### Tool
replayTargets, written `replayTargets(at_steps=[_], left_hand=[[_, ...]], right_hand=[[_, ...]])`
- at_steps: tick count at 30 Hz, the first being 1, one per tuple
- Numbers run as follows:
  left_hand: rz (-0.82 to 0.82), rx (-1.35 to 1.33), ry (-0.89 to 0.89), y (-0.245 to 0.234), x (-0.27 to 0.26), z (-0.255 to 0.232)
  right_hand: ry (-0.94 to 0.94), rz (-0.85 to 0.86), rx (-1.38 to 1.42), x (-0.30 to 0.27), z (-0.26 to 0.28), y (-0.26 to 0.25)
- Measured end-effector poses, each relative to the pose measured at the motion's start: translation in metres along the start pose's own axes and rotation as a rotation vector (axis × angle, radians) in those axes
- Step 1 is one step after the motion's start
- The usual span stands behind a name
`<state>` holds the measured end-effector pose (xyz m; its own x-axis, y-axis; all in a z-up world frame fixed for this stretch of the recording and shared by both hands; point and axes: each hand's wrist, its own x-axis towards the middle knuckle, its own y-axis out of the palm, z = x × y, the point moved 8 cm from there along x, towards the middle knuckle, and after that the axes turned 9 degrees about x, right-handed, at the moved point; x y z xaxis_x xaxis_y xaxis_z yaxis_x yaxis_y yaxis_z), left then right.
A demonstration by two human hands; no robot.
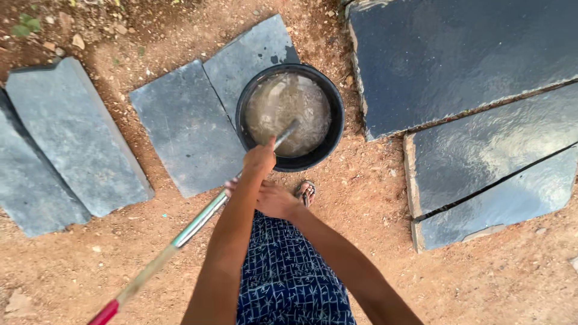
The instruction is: The person mops the outdoor stone steps and floor using a mop and a bucket of water, repeatedly dipping the mop and scrubbing the surfaces.
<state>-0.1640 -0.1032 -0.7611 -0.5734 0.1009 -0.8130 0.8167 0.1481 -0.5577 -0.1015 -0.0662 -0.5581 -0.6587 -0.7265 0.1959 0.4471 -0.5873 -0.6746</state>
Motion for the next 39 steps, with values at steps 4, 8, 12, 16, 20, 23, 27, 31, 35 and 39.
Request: replayTargets(at_steps=[4,8,12,16,20,23,27,31,35,39], left_hand=[[-0.073,-0.036,0.107,-0.060,-0.084,-0.001],[-0.317,-0.135,0.307,-0.128,-0.178,0.014],[-0.220,-0.100,0.241,-0.155,-0.262,0.033],[-0.126,0.034,0.140,-0.163,-0.310,0.045],[-0.070,0.153,0.047,-0.146,-0.292,0.052],[-0.151,0.148,0.071,-0.126,-0.239,0.047],[-0.073,0.131,-0.069,-0.075,-0.126,0.036],[0.036,0.143,-0.166,-0.050,-0.041,0.007],[-0.038,0.169,-0.116,-0.069,-0.041,-0.013],[-0.056,0.111,-0.137,-0.090,-0.110,-0.004]], right_hand=[[-0.183,0.177,0.067,-0.029,-0.005,0.008],[0.017,0.020,-0.016,-0.076,-0.053,-0.013],[1.245,-0.641,0.717,-0.155,-0.174,-0.033],[1.440,-0.918,1.482,-0.156,-0.196,-0.033],[1.246,-0.833,1.664,-0.101,-0.211,-0.037],[1.418,-0.746,1.335,-0.105,-0.236,-0.027],[1.420,-0.727,1.245,-0.126,-0.260,-0.001],[1.460,-0.613,1.171,-0.153,-0.260,0.014],[1.545,-0.539,1.133,-0.170,-0.242,0.014],[1.620,-0.570,1.156,-0.178,-0.231,0.018]])
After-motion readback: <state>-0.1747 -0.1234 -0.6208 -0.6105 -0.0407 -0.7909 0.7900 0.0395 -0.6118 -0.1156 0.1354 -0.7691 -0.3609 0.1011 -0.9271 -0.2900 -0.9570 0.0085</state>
